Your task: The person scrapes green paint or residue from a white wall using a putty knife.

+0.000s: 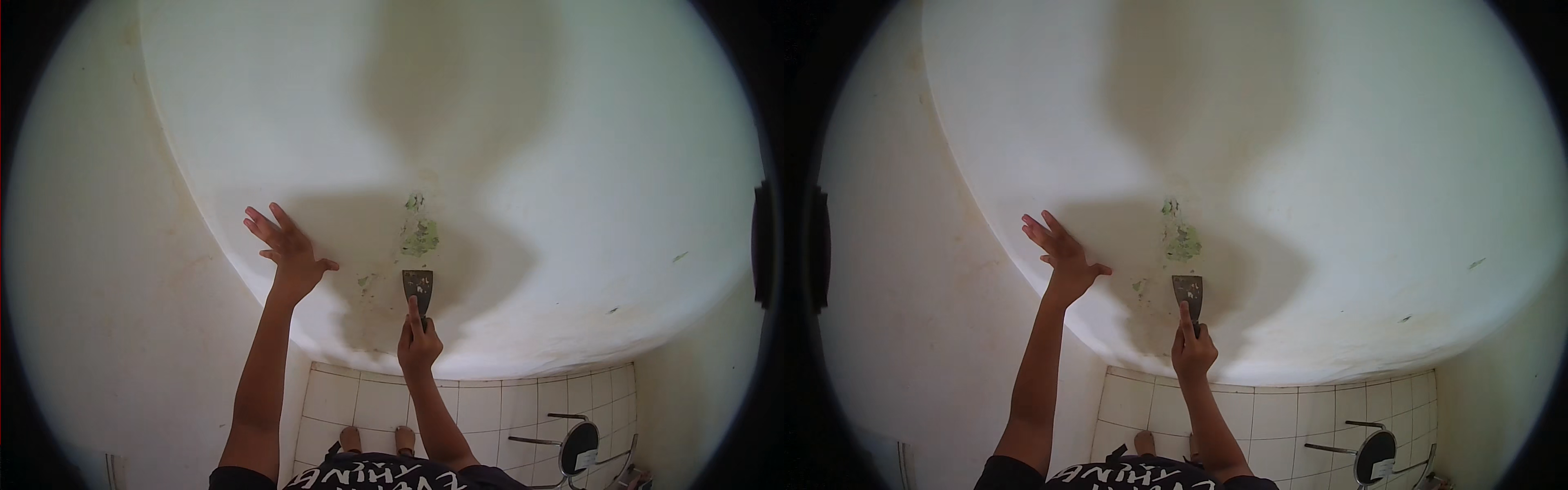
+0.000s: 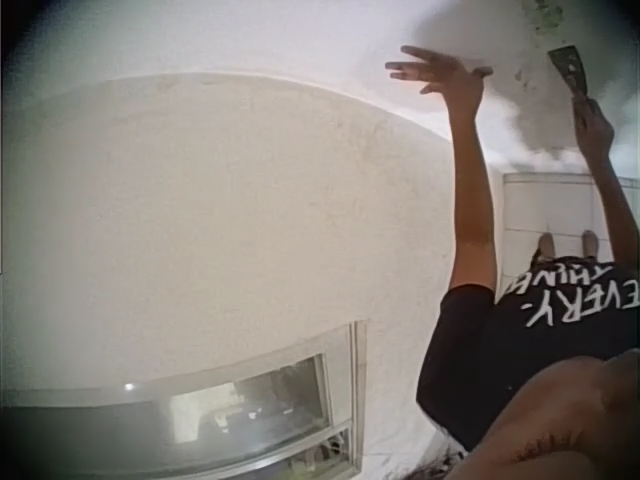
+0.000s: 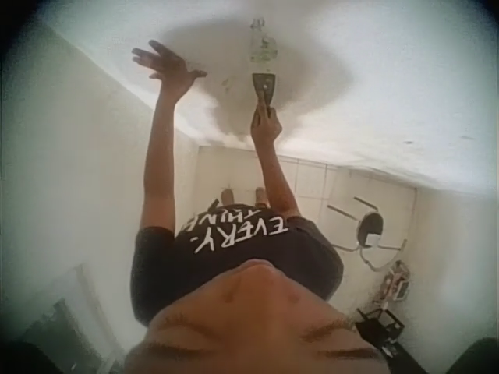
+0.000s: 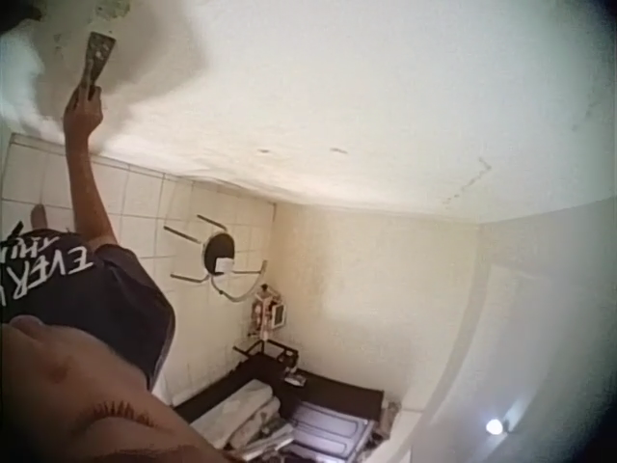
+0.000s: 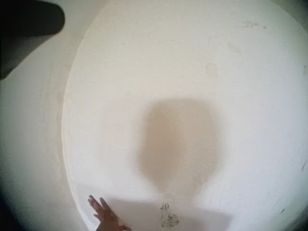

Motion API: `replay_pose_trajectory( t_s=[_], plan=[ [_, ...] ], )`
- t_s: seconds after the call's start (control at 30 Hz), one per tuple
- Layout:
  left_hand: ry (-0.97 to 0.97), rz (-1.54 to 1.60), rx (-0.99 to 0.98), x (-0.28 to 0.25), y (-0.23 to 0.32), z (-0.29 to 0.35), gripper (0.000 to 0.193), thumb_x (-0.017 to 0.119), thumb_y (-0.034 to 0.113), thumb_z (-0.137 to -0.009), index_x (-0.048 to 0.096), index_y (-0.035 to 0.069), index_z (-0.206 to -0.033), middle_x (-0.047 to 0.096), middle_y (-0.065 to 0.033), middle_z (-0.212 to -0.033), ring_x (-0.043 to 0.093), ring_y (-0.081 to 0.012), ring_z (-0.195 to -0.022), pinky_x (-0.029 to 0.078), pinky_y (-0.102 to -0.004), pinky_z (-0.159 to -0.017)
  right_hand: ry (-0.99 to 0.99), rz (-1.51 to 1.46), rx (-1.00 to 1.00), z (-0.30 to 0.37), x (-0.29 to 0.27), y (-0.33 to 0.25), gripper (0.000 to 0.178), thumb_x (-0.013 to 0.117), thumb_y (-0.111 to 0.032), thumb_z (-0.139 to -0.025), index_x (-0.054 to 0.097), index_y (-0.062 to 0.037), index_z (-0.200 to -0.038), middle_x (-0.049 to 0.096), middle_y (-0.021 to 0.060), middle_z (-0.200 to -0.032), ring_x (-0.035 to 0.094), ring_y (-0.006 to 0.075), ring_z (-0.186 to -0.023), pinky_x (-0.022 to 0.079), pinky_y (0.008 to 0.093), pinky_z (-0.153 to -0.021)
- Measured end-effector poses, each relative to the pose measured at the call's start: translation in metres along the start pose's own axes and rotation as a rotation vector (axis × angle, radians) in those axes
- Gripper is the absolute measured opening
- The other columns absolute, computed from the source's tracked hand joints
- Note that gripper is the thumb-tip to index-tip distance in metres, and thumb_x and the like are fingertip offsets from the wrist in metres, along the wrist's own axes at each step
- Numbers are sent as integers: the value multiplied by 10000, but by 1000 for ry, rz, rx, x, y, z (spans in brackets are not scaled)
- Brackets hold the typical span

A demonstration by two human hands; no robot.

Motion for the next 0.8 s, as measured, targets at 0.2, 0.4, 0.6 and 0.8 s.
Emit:
replay_pose_trajectory(
  t_s=[0.2,0.4,0.6,0.8],
  plan=[
    [-11,-15,18,-2,4,-1,1461,907,275,-608,-268,-61,-1408,-445,-317,-1378,-385,-578,-1251,273,-784,-875,204,-38,-61,-91,-49,-34,483,616,-79,-857,597,-233,-1314,511,83,-670,490,228,-488,411,324,-437],
    [7,-69,24,-1,6,-3,1450,907,306,-602,-227,-87,-1415,-409,-375,-1369,-365,-604,-1244,333,-766,-834,-47,-8,52,9,-7,-1,507,628,-81,-854,575,-231,-1336,514,77,-670,492,228,-476,413,332,-433],
    [31,-60,39,-2,1,0,1454,905,325,-600,-227,-88,-1415,-414,-378,-1363,-366,-610,-1238,336,-767,-832,11,-21,46,19,10,3,506,636,-81,-848,580,-227,-1329,507,70,-664,496,228,-477,413,332,-427],
    [33,-60,47,-2,5,0,1434,900,296,-615,-226,-82,-1419,-410,-375,-1369,-360,-605,-1247,328,-769,-837,129,-29,-23,-46,-4,-19,457,614,-47,-876,591,-173,-1315,516,89,-653,462,227,-465,395,326,-432]
  ],
)
Point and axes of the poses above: each hand's wrist, its own z-axis away from the middle knuckle, its own x-axis out of the palm, y = z × x, the point moved 6 cm from there along -z, towards the middle knuckle
